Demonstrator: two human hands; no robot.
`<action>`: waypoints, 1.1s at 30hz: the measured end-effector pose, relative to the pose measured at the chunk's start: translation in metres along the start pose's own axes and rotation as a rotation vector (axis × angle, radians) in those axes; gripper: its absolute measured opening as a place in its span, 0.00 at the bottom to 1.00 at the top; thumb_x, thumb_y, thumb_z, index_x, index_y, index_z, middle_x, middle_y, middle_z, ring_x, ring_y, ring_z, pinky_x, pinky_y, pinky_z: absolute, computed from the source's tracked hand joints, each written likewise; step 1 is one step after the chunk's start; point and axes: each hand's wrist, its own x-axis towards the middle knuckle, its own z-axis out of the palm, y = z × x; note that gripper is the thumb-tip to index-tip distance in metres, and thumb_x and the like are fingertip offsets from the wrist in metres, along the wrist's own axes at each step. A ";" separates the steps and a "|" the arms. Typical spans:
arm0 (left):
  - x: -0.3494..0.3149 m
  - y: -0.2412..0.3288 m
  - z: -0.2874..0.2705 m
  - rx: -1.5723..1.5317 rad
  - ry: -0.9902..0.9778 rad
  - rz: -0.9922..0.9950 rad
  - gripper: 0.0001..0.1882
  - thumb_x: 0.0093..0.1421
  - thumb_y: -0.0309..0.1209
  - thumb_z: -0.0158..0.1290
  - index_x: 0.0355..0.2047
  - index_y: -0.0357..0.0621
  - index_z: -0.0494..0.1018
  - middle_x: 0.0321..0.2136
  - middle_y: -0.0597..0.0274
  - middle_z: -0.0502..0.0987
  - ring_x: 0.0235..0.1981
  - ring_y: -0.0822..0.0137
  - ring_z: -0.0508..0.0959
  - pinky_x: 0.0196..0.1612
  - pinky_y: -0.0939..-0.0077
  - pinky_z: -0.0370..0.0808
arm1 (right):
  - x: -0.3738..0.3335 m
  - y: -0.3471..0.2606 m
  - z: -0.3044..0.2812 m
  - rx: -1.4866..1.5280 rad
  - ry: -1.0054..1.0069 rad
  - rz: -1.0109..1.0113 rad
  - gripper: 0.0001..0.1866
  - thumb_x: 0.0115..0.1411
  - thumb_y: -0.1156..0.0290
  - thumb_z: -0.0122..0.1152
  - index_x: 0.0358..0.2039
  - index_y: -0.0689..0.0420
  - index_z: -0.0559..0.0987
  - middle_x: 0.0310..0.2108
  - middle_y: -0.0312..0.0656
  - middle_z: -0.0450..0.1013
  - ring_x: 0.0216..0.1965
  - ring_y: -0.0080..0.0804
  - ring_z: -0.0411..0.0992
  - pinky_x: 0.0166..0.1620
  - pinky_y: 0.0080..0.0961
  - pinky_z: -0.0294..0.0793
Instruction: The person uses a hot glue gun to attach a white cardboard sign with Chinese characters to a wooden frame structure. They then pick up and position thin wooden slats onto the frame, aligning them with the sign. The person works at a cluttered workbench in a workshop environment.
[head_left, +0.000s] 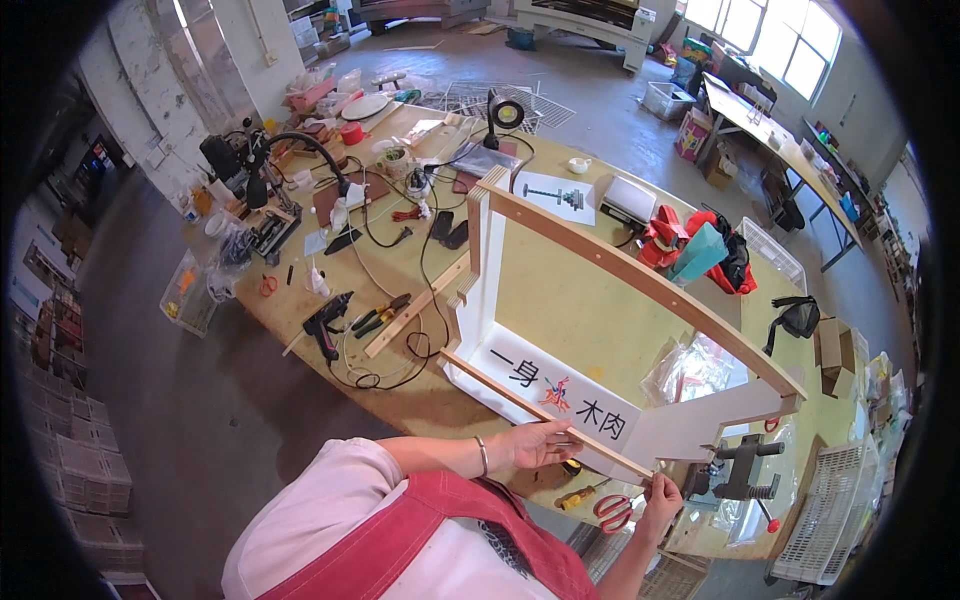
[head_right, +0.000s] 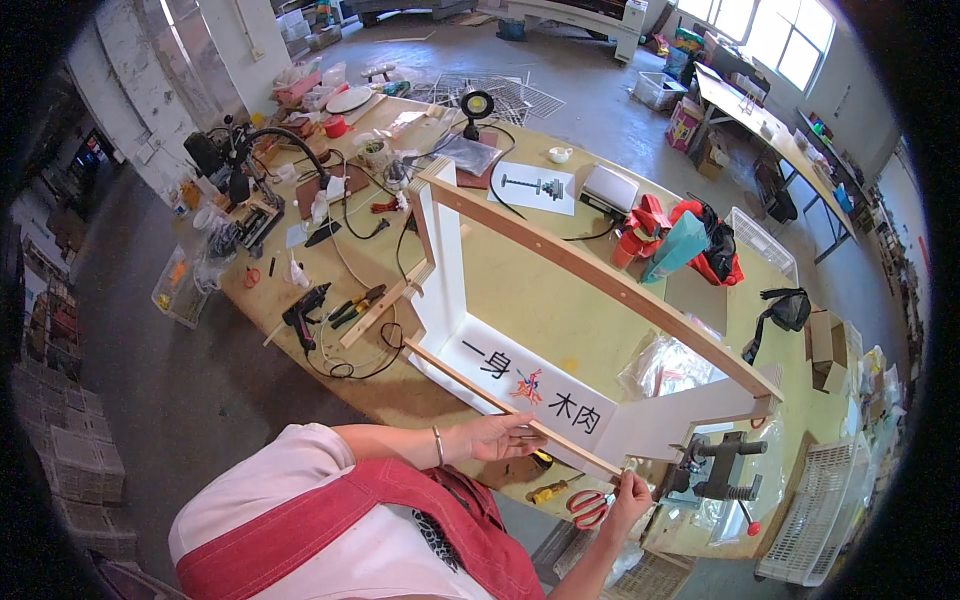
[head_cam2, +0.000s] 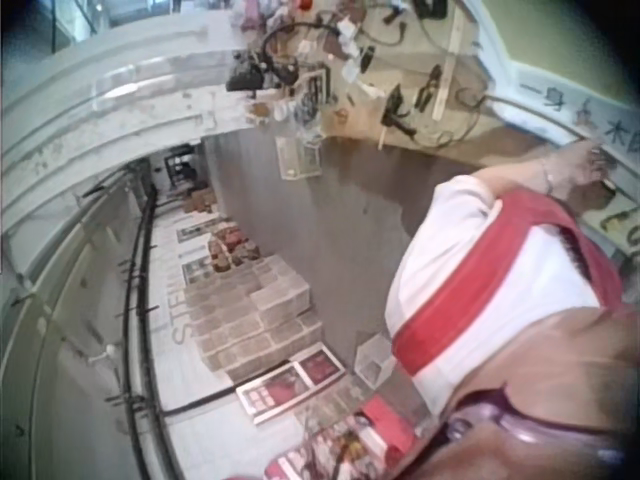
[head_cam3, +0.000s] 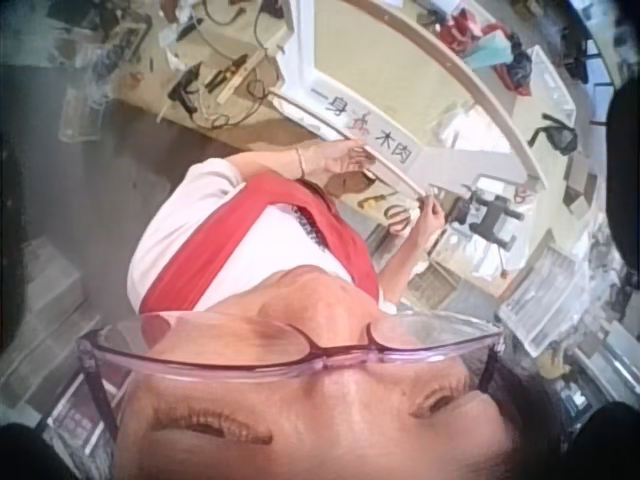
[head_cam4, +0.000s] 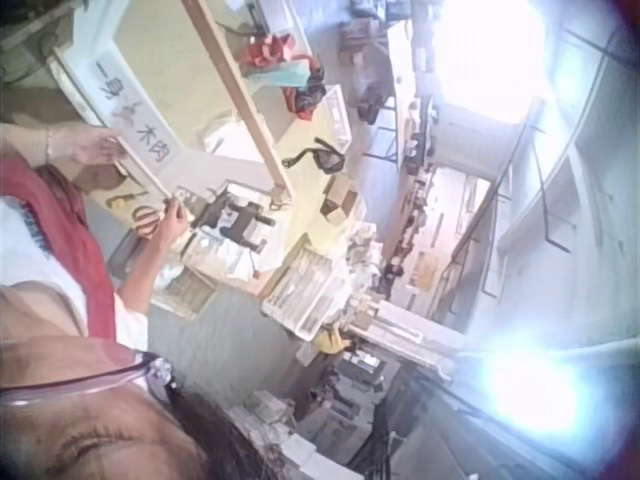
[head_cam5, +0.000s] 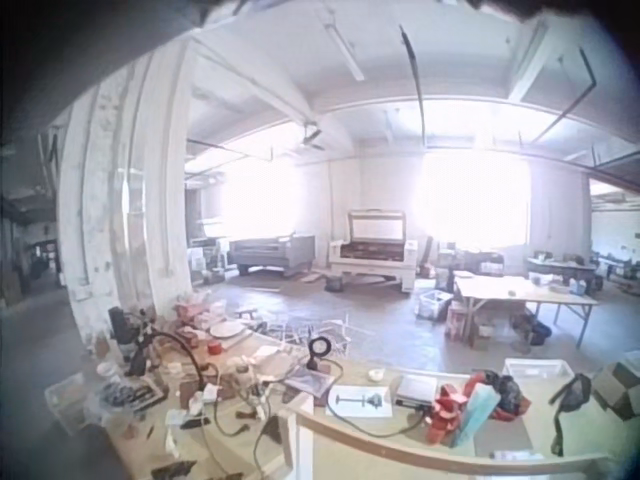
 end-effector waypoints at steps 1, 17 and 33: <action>-0.003 -0.001 0.000 -0.004 -0.023 0.008 0.16 0.70 0.38 0.52 0.53 0.43 0.72 0.57 0.55 0.73 0.57 0.59 0.75 0.54 0.68 0.78 | 0.000 0.004 -0.001 -0.011 -0.011 -0.031 0.07 0.64 0.70 0.64 0.34 0.61 0.83 0.23 0.31 0.75 0.22 0.14 0.67 0.27 0.15 0.64; -0.121 0.019 0.034 1.467 0.083 0.856 0.08 0.65 0.26 0.48 0.43 0.37 0.67 0.41 0.53 0.75 0.42 0.54 0.77 0.45 0.60 0.75 | -0.111 -0.039 0.068 -0.237 -0.257 -0.077 0.15 0.63 0.76 0.60 0.50 0.63 0.79 0.45 0.40 0.76 0.41 0.23 0.72 0.46 0.21 0.72; -0.129 0.068 0.025 2.257 0.005 1.023 0.21 0.53 0.36 0.61 0.45 0.40 0.74 0.33 0.55 0.78 0.39 0.58 0.79 0.41 0.61 0.77 | -0.118 -0.056 0.149 0.394 0.016 0.176 0.17 0.71 0.55 0.54 0.45 0.58 0.72 0.33 0.44 0.76 0.31 0.31 0.74 0.32 0.34 0.82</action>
